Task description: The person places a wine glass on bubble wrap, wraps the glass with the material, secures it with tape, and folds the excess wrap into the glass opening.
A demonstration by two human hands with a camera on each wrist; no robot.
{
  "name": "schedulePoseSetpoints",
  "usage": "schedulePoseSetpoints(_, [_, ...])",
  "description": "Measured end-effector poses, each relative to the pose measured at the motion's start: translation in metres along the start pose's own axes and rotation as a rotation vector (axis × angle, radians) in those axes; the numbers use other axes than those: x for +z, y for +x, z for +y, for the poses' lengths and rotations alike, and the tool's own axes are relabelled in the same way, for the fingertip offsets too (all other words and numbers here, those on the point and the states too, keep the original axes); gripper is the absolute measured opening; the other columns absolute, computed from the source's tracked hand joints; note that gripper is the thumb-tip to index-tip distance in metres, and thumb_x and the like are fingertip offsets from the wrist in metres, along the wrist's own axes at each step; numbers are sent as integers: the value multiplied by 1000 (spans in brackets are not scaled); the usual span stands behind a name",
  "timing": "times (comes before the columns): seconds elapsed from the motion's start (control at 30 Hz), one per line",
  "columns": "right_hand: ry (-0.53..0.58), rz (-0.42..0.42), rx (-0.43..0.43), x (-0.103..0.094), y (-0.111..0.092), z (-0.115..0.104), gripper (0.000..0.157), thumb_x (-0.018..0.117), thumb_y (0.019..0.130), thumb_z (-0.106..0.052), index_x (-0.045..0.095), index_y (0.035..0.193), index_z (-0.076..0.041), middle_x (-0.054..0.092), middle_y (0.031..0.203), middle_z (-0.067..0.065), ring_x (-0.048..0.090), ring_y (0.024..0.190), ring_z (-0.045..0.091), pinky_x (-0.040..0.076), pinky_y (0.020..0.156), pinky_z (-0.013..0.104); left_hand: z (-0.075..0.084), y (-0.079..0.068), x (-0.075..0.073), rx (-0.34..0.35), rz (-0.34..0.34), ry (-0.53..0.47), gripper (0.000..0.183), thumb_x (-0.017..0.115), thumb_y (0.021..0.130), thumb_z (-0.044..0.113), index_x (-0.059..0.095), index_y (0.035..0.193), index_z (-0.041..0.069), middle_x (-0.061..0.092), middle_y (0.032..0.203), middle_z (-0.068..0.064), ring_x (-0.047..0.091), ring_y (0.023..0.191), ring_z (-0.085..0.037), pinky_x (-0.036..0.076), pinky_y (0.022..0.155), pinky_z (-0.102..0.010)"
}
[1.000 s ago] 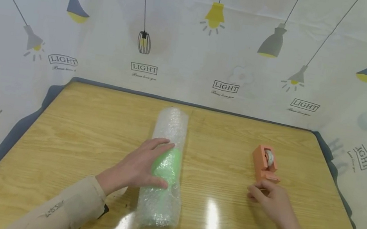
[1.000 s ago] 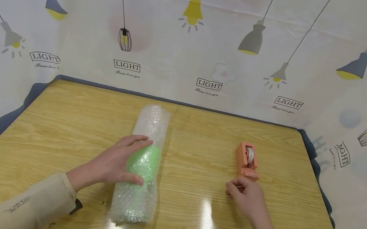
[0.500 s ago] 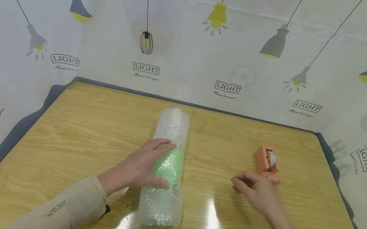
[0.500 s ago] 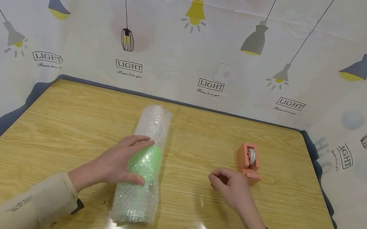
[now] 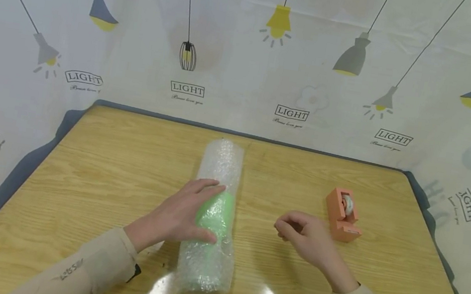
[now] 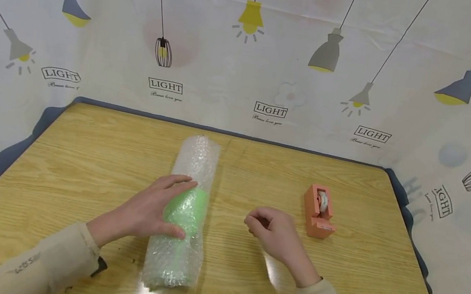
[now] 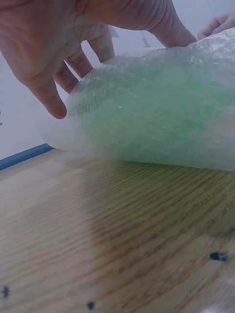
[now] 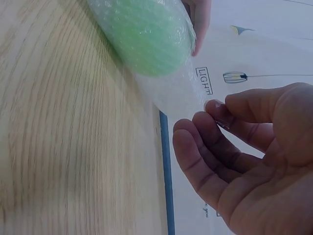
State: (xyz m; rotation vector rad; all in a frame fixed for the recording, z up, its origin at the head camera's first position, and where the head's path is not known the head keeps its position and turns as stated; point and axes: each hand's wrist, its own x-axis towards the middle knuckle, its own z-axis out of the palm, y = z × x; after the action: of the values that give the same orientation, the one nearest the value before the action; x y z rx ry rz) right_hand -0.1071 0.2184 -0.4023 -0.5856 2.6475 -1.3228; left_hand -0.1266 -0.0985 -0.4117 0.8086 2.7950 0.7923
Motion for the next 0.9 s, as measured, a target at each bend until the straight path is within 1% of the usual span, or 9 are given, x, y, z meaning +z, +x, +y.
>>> schedulePoseSetpoints(0.17, [2, -25, -14, 5, 7, -12, 15, 62, 105, -16, 71, 92, -13, 64, 81, 2, 56, 67, 8, 48, 60, 26, -2, 0, 1, 2, 1, -3, 112, 92, 72, 48, 35, 161, 13, 32, 166, -9, 32, 151, -32, 40, 117, -54])
schedulePoseSetpoints(0.27, [5, -45, -45, 9, 12, -17, 15, 62, 105, -15, 71, 92, -12, 64, 81, 3, 54, 66, 7, 47, 58, 27, -2, -1, 0, 5, 1, -11, 112, 92, 72, 48, 35, 161, 13, 32, 166, -9, 32, 151, -33, 40, 117, -55])
schedulePoseSetpoints(0.47, [-3, -85, -57, 18, 26, -24, 16, 61, 105, -17, 70, 92, -15, 64, 81, 0, 56, 68, 8, 50, 62, 27, -3, -1, -1, -2, -8, -30, 113, 93, 71, 48, 33, 162, 14, 31, 166, -9, 31, 151, -33, 41, 117, -55])
schedulePoseSetpoints(0.57, [7, -102, -75, 22, 33, -27, 17, 61, 105, -16, 70, 92, -13, 65, 81, 0, 57, 70, 8, 52, 64, 27, -3, -1, -1, -1, -13, -30, 114, 93, 72, 48, 33, 162, 14, 31, 166, -9, 31, 151, -33, 41, 116, -54])
schedulePoseSetpoints(0.7, [24, -126, -105, 27, 42, -30, 16, 61, 104, -13, 70, 91, -10, 65, 80, 2, 55, 69, 8, 51, 63, 26, -4, -1, -1, 10, -15, -34, 115, 93, 71, 48, 33, 162, 13, 31, 166, -9, 31, 151, -33, 42, 116, -54])
schedulePoseSetpoints(0.8, [41, -154, -112, 30, 50, -32, 17, 61, 104, -12, 69, 90, -10, 65, 79, 3, 55, 68, 10, 50, 61, 25, -5, 0, 0, 15, -16, -35, 116, 94, 70, 48, 32, 162, 12, 31, 166, -10, 31, 151, -33, 42, 116, -54])
schedulePoseSetpoints(0.9, [78, -196, -105, 33, 57, -35, 18, 60, 104, -12, 69, 90, -8, 66, 80, 7, 60, 71, 17, 52, 63, 25, -5, 1, 0, 14, -18, -31, 117, 94, 70, 48, 32, 162, 12, 30, 167, -10, 30, 152, -33, 40, 117, -56])
